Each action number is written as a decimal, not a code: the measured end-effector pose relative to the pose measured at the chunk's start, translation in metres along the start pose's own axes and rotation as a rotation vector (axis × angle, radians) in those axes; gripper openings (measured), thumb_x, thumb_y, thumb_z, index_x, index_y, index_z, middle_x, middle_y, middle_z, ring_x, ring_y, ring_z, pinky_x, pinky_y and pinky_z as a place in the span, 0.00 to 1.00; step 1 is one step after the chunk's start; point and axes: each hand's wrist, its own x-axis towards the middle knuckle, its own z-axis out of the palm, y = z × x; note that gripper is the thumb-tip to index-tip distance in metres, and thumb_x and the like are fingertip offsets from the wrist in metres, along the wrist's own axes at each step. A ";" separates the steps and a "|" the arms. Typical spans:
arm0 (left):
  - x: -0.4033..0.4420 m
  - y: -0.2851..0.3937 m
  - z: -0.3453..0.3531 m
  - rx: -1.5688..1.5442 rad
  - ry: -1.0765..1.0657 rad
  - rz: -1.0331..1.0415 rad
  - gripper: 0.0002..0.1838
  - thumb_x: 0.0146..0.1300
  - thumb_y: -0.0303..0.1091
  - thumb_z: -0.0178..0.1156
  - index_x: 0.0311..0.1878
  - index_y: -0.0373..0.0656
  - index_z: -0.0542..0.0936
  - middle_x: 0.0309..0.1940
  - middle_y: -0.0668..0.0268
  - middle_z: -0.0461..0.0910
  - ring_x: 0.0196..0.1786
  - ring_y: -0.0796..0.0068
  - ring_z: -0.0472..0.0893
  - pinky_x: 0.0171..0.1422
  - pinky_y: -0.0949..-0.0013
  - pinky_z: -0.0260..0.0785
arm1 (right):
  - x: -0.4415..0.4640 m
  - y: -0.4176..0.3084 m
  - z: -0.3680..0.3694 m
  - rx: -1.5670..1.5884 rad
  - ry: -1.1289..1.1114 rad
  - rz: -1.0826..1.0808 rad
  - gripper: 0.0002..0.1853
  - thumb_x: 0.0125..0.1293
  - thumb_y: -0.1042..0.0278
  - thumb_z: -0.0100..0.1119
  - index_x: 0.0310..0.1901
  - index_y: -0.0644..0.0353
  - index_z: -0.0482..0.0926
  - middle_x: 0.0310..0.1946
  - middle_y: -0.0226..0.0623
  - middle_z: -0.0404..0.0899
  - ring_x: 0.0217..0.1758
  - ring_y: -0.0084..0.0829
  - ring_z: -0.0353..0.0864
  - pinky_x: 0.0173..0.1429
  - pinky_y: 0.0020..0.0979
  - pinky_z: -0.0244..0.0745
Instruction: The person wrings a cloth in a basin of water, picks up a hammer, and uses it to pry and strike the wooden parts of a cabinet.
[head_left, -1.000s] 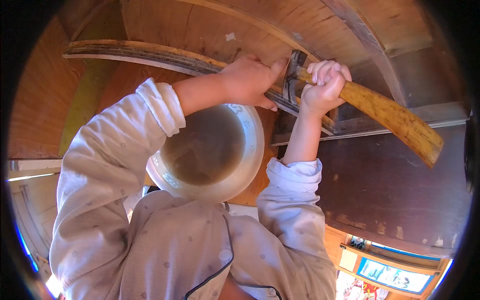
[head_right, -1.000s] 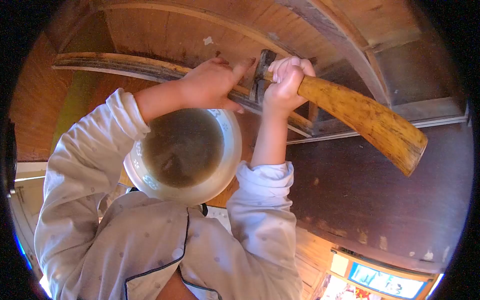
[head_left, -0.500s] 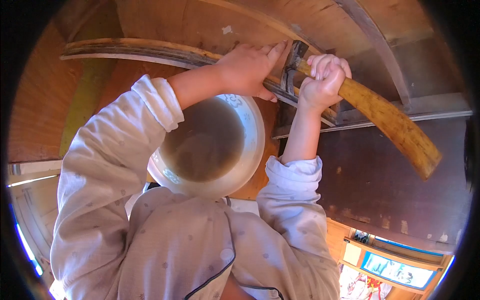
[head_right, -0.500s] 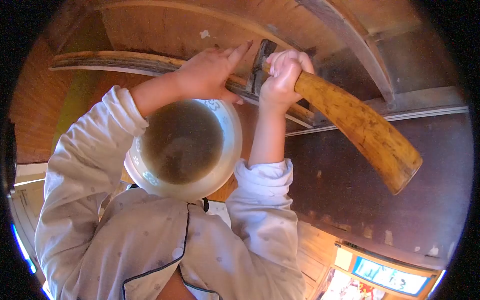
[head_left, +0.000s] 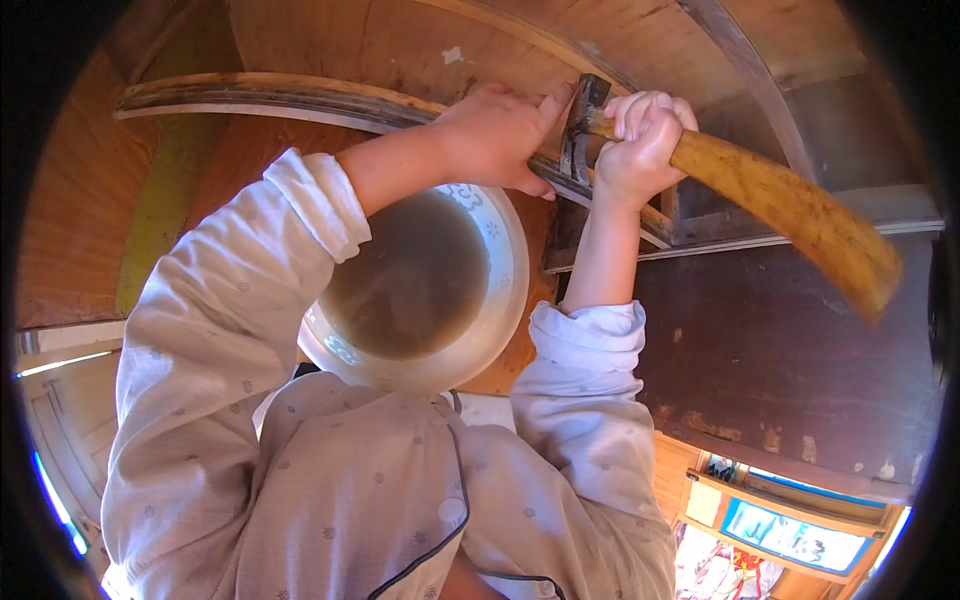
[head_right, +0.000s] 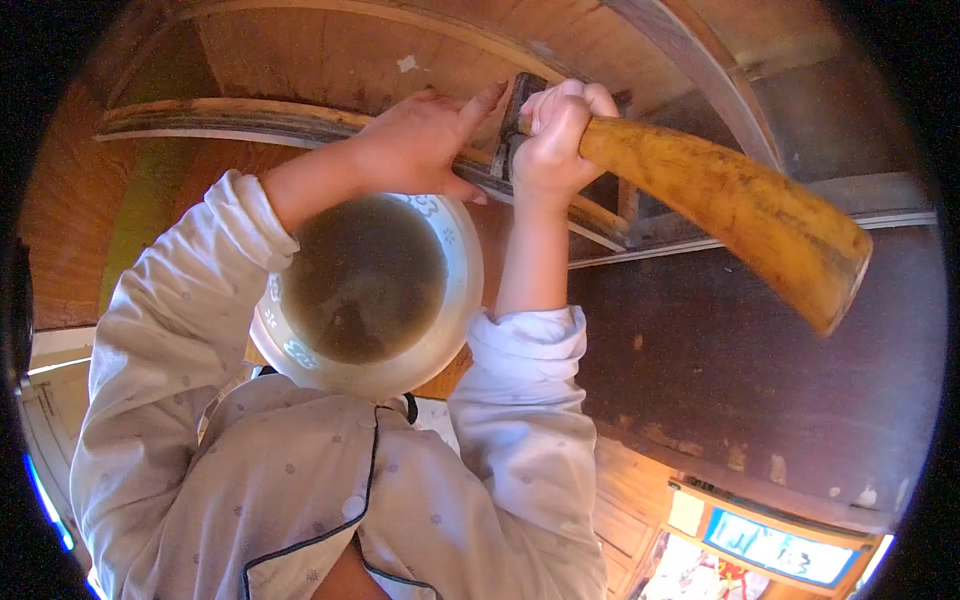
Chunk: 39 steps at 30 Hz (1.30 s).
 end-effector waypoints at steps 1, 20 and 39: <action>0.000 0.001 -0.001 0.003 -0.027 -0.007 0.62 0.45 0.53 0.74 0.73 0.31 0.47 0.49 0.42 0.79 0.55 0.46 0.78 0.66 0.54 0.63 | 0.002 0.002 -0.001 0.005 0.007 0.004 0.15 0.63 0.69 0.44 0.18 0.55 0.59 0.11 0.29 0.56 0.14 0.24 0.54 0.27 0.32 0.64; -0.004 0.001 -0.006 0.026 -0.038 0.073 0.56 0.51 0.58 0.68 0.70 0.27 0.52 0.38 0.40 0.81 0.51 0.41 0.79 0.66 0.51 0.65 | -0.002 -0.003 -0.007 0.121 -0.015 0.033 0.15 0.60 0.74 0.43 0.17 0.55 0.57 0.11 0.28 0.56 0.15 0.23 0.54 0.29 0.31 0.65; 0.011 0.002 -0.007 -0.024 0.113 0.146 0.69 0.36 0.44 0.79 0.75 0.36 0.42 0.72 0.43 0.54 0.74 0.48 0.58 0.77 0.51 0.49 | -0.034 -0.021 -0.016 0.153 -0.056 -0.125 0.13 0.61 0.76 0.43 0.18 0.56 0.58 0.14 0.29 0.56 0.19 0.25 0.57 0.35 0.33 0.65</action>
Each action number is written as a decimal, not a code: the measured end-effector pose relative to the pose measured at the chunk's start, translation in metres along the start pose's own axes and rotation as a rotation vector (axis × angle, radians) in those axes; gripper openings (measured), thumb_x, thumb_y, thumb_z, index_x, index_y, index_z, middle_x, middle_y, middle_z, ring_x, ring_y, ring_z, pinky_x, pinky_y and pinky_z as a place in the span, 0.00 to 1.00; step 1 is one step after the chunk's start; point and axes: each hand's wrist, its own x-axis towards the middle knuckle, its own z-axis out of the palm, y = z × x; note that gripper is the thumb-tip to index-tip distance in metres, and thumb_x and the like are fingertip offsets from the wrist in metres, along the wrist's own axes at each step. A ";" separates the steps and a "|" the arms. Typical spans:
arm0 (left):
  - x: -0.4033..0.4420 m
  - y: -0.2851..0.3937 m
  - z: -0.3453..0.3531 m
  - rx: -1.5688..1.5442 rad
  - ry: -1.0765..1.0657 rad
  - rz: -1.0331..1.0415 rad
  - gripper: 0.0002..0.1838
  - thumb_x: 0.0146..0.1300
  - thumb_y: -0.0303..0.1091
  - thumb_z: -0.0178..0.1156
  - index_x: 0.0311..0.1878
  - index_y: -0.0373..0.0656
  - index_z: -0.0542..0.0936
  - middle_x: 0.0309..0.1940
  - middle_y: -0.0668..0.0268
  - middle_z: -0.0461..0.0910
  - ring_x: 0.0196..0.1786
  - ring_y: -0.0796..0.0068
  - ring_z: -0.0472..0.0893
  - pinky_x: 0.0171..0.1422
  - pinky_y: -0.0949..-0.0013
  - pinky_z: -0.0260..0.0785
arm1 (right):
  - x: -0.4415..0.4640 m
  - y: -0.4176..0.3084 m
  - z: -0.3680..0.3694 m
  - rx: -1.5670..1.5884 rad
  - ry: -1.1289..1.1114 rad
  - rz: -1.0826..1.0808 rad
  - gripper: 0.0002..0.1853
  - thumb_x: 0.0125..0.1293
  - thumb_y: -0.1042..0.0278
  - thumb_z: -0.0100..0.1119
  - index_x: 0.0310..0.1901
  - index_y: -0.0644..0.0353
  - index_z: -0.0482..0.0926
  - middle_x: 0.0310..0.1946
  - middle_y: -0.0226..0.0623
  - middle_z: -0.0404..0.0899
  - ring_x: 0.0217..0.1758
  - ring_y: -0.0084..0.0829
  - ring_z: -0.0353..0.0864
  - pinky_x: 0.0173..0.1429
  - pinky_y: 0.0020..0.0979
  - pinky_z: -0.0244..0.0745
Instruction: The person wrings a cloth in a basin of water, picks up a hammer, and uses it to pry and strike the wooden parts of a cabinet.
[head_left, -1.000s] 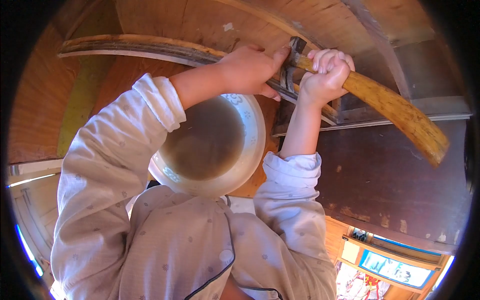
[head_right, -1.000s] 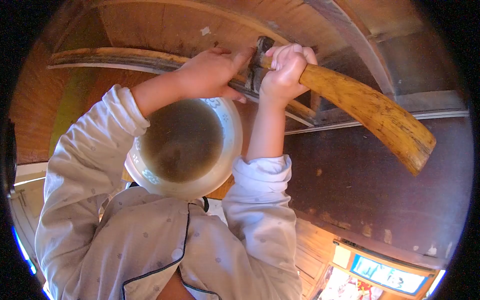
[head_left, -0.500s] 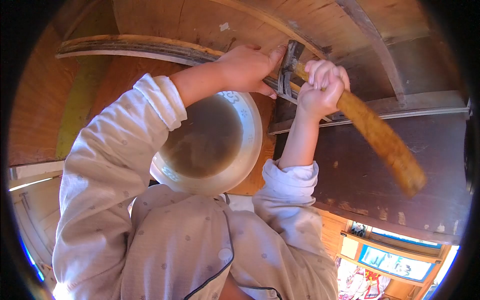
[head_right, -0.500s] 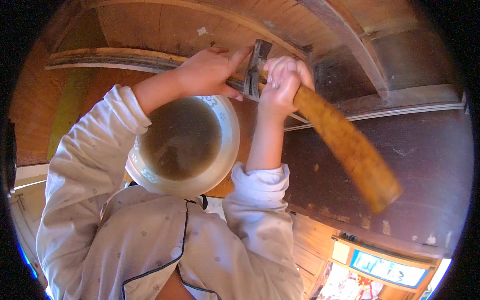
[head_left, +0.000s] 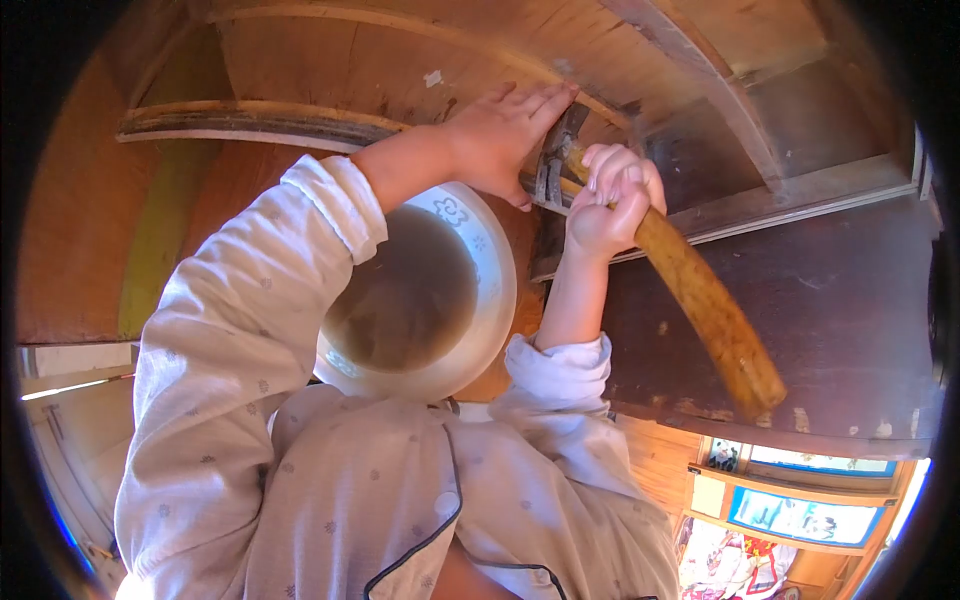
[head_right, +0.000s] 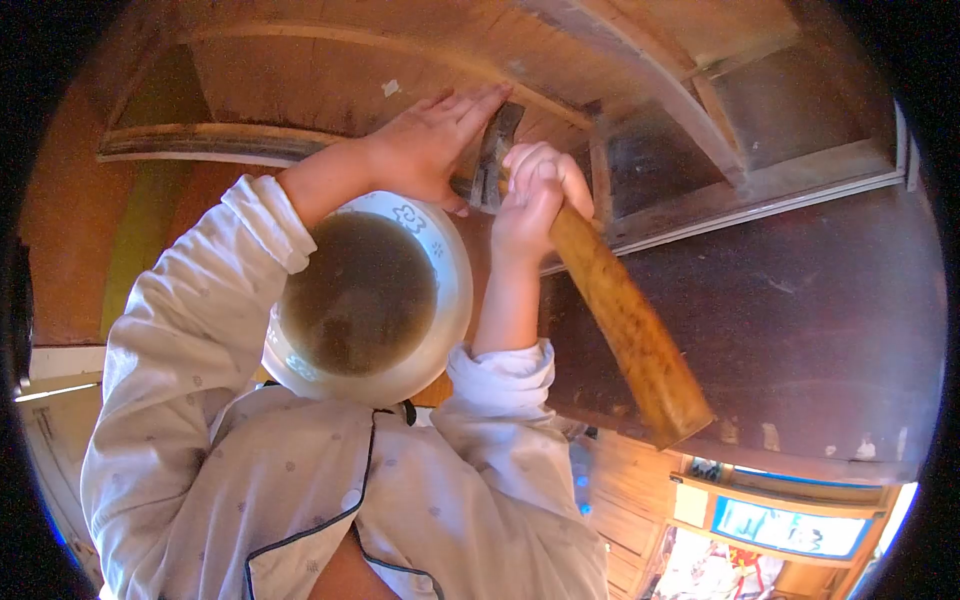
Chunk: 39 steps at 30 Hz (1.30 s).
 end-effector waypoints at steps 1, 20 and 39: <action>0.002 -0.003 0.000 -0.024 -0.012 0.008 0.69 0.36 0.44 0.79 0.75 0.36 0.42 0.73 0.43 0.54 0.75 0.48 0.57 0.78 0.51 0.48 | 0.000 0.000 -0.003 0.044 -0.036 0.010 0.13 0.62 0.75 0.45 0.19 0.57 0.59 0.15 0.30 0.58 0.21 0.25 0.59 0.35 0.34 0.65; 0.000 0.001 -0.003 -0.175 -0.214 -0.132 0.68 0.42 0.45 0.77 0.75 0.42 0.36 0.51 0.44 0.79 0.50 0.41 0.80 0.55 0.52 0.72 | 0.014 -0.064 -0.027 -0.151 -0.257 -0.048 0.08 0.67 0.67 0.52 0.29 0.56 0.69 0.23 0.34 0.73 0.31 0.32 0.74 0.51 0.42 0.72; -0.002 0.022 -0.001 0.156 -0.267 0.031 0.31 0.51 0.53 0.70 0.50 0.37 0.78 0.42 0.48 0.82 0.51 0.47 0.79 0.60 0.51 0.67 | -0.004 -0.172 -0.071 -0.139 0.187 0.130 0.16 0.68 0.66 0.49 0.21 0.53 0.62 0.13 0.26 0.58 0.15 0.21 0.54 0.22 0.26 0.55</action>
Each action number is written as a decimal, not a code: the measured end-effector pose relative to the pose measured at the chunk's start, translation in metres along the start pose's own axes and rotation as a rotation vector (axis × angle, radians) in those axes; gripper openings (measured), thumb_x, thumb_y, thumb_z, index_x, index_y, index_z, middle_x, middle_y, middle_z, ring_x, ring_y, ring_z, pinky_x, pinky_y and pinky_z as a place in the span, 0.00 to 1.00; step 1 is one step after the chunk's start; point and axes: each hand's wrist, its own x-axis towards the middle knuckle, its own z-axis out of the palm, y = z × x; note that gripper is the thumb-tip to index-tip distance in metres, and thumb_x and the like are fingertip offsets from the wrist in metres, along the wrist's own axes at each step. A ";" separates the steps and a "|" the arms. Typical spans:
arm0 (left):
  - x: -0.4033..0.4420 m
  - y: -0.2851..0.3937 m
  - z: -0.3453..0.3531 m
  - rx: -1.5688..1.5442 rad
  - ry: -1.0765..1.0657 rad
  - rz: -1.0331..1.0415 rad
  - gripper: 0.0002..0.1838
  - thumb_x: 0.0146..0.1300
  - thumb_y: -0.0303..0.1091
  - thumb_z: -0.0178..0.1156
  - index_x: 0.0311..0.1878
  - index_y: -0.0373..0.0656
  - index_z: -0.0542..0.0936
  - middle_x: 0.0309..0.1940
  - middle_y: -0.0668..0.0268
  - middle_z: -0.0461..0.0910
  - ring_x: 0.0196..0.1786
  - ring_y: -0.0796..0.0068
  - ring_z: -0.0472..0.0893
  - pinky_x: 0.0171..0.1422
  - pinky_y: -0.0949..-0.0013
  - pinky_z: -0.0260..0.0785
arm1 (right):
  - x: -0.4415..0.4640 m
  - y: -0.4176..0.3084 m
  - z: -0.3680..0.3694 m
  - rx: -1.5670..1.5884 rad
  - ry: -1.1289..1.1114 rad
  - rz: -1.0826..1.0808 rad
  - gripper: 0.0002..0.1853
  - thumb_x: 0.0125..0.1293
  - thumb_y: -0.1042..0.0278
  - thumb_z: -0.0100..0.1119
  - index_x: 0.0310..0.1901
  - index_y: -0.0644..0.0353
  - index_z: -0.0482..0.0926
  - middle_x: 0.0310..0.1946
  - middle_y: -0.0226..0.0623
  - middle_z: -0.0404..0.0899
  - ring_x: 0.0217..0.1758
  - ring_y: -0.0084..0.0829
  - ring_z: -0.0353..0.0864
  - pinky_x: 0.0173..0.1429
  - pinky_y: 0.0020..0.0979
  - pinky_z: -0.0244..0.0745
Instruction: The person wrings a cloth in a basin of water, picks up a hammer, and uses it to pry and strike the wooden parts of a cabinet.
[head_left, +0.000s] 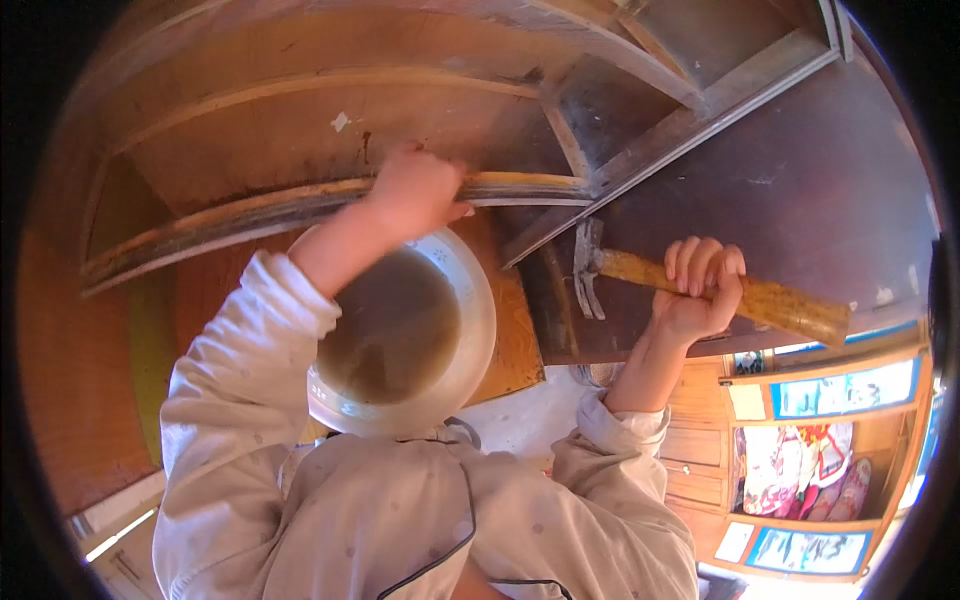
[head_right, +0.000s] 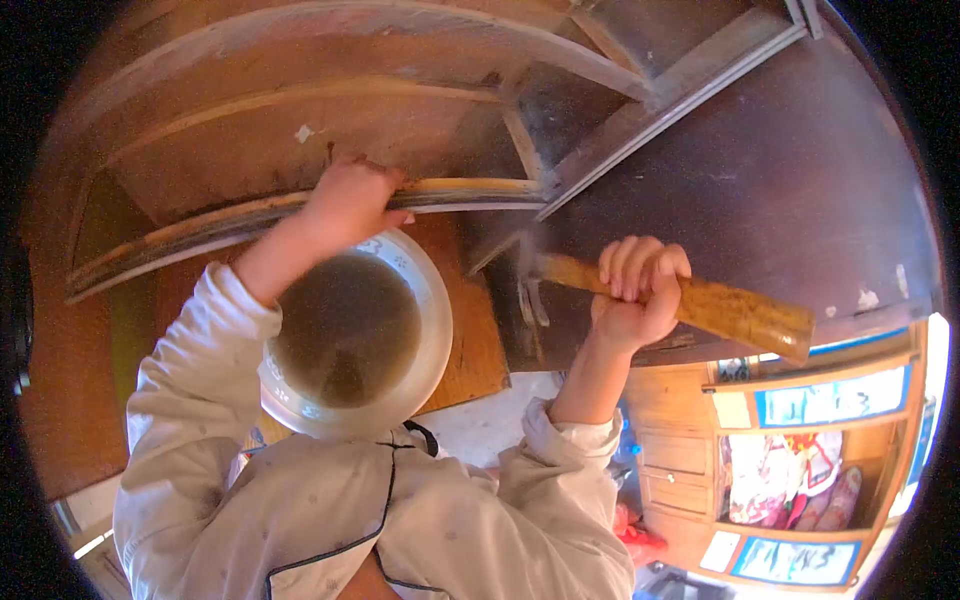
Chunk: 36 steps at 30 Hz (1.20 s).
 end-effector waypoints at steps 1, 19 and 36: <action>-0.001 0.007 0.003 0.017 0.041 0.012 0.34 0.51 0.52 0.71 0.54 0.36 0.77 0.46 0.48 0.81 0.55 0.48 0.78 0.64 0.51 0.65 | 0.008 0.003 0.001 0.008 -0.067 -0.015 0.15 0.67 0.67 0.50 0.22 0.53 0.63 0.13 0.26 0.58 0.16 0.21 0.55 0.23 0.26 0.55; 0.191 0.045 0.049 -1.333 0.067 -0.369 0.26 0.59 0.24 0.58 0.64 0.40 0.74 0.46 0.63 0.81 0.44 0.76 0.77 0.46 0.73 0.71 | 0.097 0.111 -0.022 -0.074 -0.172 -0.166 0.10 0.63 0.75 0.43 0.23 0.57 0.61 0.14 0.28 0.59 0.17 0.22 0.57 0.27 0.29 0.63; 0.191 0.040 0.069 -1.110 0.190 -0.232 0.23 0.58 0.24 0.63 0.59 0.36 0.77 0.39 0.62 0.82 0.38 0.75 0.78 0.46 0.71 0.72 | 0.078 0.095 -0.036 -0.077 -0.159 -0.192 0.10 0.65 0.72 0.53 0.27 0.59 0.65 0.21 0.34 0.69 0.26 0.26 0.69 0.37 0.30 0.70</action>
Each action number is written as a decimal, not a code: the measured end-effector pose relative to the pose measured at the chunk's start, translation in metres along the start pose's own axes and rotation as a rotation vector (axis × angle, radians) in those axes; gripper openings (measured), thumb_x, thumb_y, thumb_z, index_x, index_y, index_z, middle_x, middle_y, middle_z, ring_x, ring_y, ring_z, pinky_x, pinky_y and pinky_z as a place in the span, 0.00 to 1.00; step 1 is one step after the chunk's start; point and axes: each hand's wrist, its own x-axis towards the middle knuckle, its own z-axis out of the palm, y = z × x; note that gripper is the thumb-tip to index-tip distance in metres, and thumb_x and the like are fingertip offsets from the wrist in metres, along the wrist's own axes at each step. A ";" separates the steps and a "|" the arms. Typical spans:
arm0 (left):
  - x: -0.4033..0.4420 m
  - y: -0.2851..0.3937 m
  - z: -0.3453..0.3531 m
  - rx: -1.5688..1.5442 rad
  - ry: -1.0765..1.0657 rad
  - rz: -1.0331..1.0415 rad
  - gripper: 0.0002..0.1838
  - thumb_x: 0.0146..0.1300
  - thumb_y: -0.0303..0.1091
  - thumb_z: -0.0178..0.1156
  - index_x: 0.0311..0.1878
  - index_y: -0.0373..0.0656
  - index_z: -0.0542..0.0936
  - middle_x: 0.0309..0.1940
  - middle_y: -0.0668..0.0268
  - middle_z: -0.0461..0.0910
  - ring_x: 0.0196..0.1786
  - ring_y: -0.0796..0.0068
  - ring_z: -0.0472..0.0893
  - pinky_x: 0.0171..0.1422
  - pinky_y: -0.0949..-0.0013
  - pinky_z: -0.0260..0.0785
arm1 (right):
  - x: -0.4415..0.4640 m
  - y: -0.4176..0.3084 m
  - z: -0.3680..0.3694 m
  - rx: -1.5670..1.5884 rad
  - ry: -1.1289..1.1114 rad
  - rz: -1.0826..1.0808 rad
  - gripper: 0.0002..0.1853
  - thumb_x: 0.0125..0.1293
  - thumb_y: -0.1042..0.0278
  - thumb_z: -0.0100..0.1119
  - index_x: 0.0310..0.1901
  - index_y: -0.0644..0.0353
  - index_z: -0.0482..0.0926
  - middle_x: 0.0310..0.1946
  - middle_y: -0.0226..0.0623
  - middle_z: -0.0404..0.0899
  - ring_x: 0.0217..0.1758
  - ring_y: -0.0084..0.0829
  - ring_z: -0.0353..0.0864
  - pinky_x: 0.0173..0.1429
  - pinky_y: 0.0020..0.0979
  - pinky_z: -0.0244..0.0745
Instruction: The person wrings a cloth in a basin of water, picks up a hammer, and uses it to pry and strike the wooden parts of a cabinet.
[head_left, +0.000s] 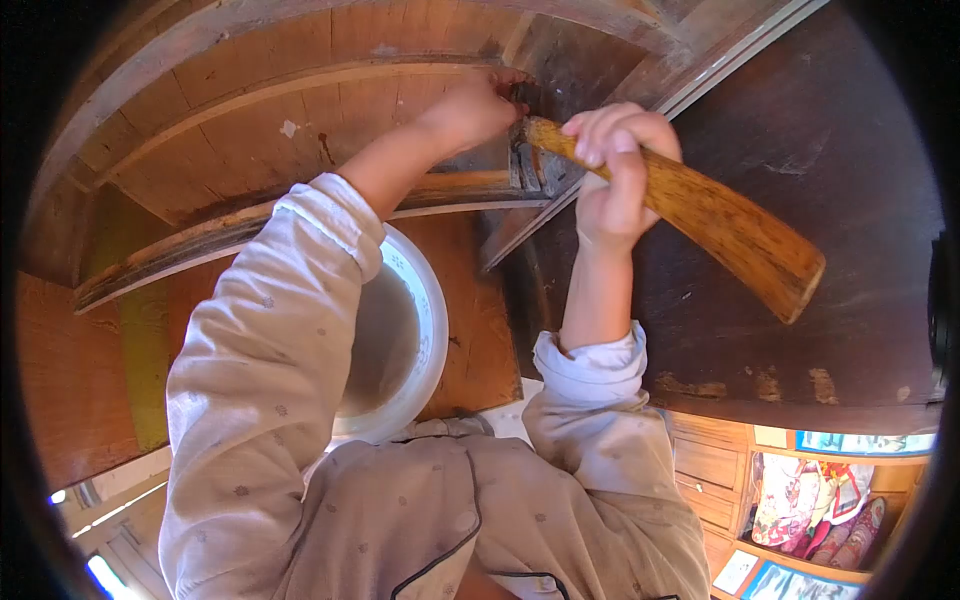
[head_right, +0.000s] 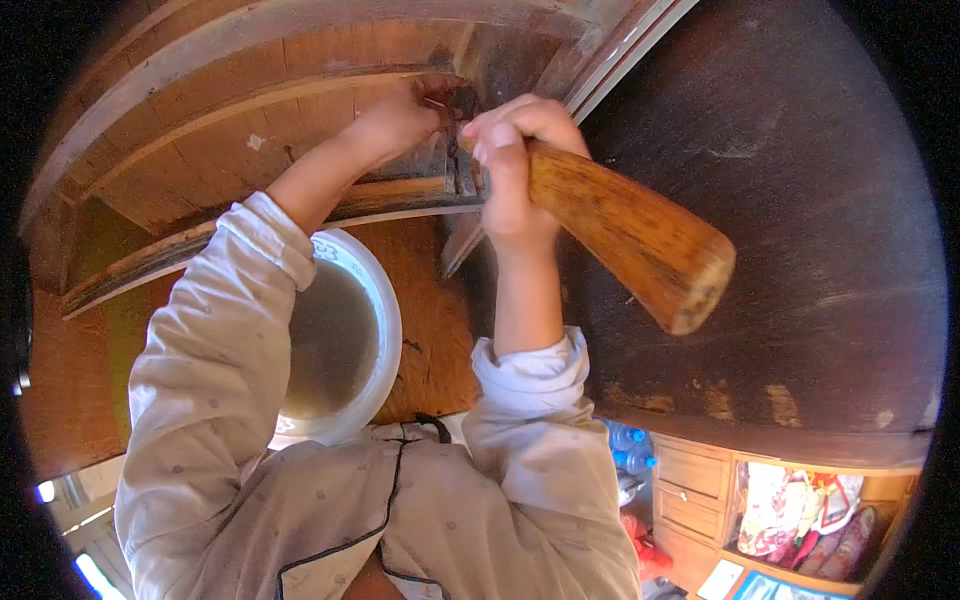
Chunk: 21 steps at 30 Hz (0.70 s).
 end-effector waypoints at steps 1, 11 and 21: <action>-0.003 0.005 0.000 0.024 0.016 0.004 0.23 0.58 0.24 0.64 0.59 0.36 0.77 0.38 0.62 0.82 0.38 0.75 0.78 0.46 0.71 0.72 | 0.003 -0.010 0.002 0.034 0.030 -0.040 0.10 0.65 0.71 0.53 0.27 0.59 0.65 0.21 0.33 0.68 0.25 0.26 0.69 0.37 0.30 0.69; -0.015 0.006 -0.002 0.175 0.048 0.029 0.24 0.62 0.27 0.63 0.63 0.43 0.75 0.37 0.65 0.83 0.37 0.80 0.79 0.44 0.74 0.71 | 0.005 -0.056 -0.012 0.249 -0.019 -0.019 0.11 0.67 0.69 0.50 0.27 0.59 0.63 0.17 0.32 0.62 0.22 0.25 0.61 0.34 0.32 0.63; -0.038 0.021 0.005 0.306 0.100 0.189 0.24 0.58 0.34 0.63 0.58 0.38 0.77 0.44 0.53 0.81 0.48 0.61 0.81 0.55 0.65 0.71 | -0.008 -0.075 -0.020 0.275 0.013 -0.015 0.11 0.65 0.70 0.50 0.26 0.59 0.62 0.17 0.32 0.62 0.22 0.26 0.60 0.35 0.33 0.63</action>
